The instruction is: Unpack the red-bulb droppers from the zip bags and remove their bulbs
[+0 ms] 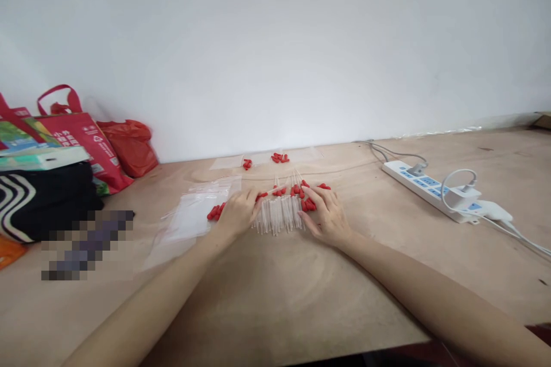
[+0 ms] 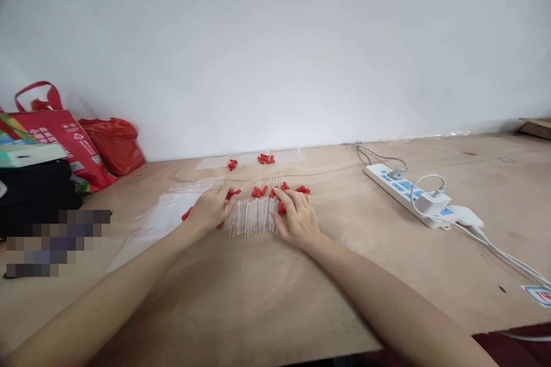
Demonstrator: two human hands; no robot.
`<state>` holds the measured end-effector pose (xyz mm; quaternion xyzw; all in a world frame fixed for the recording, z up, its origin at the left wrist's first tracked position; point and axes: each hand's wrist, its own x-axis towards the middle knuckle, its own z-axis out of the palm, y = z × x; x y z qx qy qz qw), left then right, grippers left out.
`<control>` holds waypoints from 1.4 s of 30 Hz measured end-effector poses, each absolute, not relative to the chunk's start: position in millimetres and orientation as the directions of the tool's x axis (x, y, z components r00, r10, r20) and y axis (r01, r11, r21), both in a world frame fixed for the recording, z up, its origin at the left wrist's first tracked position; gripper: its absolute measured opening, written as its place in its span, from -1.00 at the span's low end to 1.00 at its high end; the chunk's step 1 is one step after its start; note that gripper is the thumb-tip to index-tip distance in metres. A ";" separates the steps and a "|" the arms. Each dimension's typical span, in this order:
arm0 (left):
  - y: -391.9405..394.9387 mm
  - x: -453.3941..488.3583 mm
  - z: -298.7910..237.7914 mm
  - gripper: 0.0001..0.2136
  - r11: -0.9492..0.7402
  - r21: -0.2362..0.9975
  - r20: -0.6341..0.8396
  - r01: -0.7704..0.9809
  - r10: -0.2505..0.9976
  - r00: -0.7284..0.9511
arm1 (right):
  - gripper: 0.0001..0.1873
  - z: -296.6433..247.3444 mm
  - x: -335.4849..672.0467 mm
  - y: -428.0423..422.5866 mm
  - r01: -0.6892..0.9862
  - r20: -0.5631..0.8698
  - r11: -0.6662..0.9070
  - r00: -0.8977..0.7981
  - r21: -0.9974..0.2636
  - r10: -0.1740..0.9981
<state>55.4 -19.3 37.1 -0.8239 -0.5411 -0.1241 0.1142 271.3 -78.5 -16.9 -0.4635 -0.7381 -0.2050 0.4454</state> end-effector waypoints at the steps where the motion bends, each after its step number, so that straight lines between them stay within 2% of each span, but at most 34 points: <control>1: -26.9 50.0 31.4 -0.80 -0.502 -0.092 0.404 0.860 0.771 0.493 | -0.50 -15.6 269.5 -79.7 0.859 0.849 0.507 -0.212 -0.075 0.484; 3: -39.4 41.2 18.8 -0.81 -0.658 -0.171 0.550 0.733 0.554 0.625 | -0.49 -13.1 265.8 -82.2 0.850 0.834 0.526 -0.285 -0.007 0.472; 5: -48.8 36.2 8.0 -0.84 -0.746 -0.222 0.647 0.628 0.369 0.667 | -0.54 -11.7 262.6 -83.8 0.846 0.812 0.532 -0.335 0.035 0.479; 8: -59.3 36.1 -0.3 -0.89 -0.800 -0.218 0.714 0.559 0.260 0.650 | -0.68 -13.4 259.8 -83.2 0.815 0.793 0.576 -0.387 0.056 0.471; 13: -67.3 43.1 -2.4 -0.92 -0.815 -0.195 0.738 0.546 0.245 0.629 | -0.80 -21.5 257.4 -79.1 0.754 0.787 0.650 -0.457 0.096 0.415; 17: -64.2 44.6 -4.2 -0.85 -0.819 -0.153 0.726 0.553 0.287 0.625 | -0.81 -23.9 253.8 -78.3 0.757 0.763 0.646 -0.475 0.100 0.438; 20: -60.5 42.7 -5.8 -0.77 -0.822 -0.161 0.677 0.546 0.311 0.667 | -0.79 -22.9 251.4 -79.7 0.748 0.746 0.659 -0.483 0.079 0.459; 24: -61.4 39.7 -5.4 -0.84 -0.828 -0.162 0.660 0.536 0.314 0.683 | -0.75 -20.5 250.3 -83.0 0.734 0.724 0.674 -0.509 0.082 0.466; 28: -68.5 40.0 -1.4 -0.85 -0.829 -0.199 0.636 0.523 0.297 0.712 | -0.74 -18.4 249.1 -87.2 0.709 0.730 0.696 -0.535 0.114 0.425; 32: -69.1 34.6 -0.6 -0.84 -0.831 -0.189 0.619 0.524 0.313 0.720 | -0.74 -18.5 254.8 -89.2 0.712 0.720 0.693 -0.540 0.114 0.436; 34: -65.0 25.1 -1.9 -0.82 -0.813 -0.169 0.630 0.557 0.345 0.695 | -0.73 -19.5 264.3 -88.1 0.737 0.725 0.671 -0.507 0.083 0.467; 37: -57.8 8.1 -4.4 -0.83 -0.763 -0.117 0.703 0.636 0.389 0.595 | -0.72 -21.1 279.6 -84.2 0.815 0.755 0.578 -0.360 -0.032 0.549; 42: -53.8 3.8 -8.0 -0.85 -0.776 0.020 0.747 0.631 0.431 0.506 | -0.76 -22.5 275.6 -75.0 0.865 0.781 0.473 -0.174 -0.170 0.600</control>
